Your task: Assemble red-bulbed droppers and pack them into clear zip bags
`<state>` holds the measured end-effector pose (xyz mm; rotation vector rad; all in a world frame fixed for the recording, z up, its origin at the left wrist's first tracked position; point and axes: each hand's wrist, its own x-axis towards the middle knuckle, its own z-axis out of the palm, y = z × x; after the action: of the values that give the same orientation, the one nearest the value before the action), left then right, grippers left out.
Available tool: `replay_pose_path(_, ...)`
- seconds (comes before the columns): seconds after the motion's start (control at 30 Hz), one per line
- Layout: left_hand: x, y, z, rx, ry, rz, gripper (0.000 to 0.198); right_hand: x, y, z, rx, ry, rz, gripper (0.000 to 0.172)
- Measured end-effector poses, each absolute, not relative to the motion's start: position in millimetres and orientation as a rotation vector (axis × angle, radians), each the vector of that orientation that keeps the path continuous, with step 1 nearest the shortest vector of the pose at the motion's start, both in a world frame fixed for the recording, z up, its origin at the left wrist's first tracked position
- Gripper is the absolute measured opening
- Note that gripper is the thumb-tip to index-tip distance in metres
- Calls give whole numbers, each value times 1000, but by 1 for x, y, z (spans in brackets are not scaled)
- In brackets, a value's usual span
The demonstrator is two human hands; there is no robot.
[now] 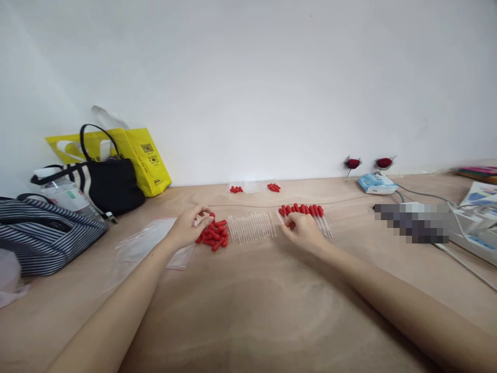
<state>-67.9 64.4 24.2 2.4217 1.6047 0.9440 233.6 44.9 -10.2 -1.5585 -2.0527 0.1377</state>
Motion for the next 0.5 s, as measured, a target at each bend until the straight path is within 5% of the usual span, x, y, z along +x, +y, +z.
replay_pose_path(0.2,-11,32,4,1884,1223,1249,21,265,19,-33,-1176,-2159,158,17)
replay_pose_path(0.5,24,7,-25,2292,1065,770,17,258,17,-47,-1001,-2278,129,24)
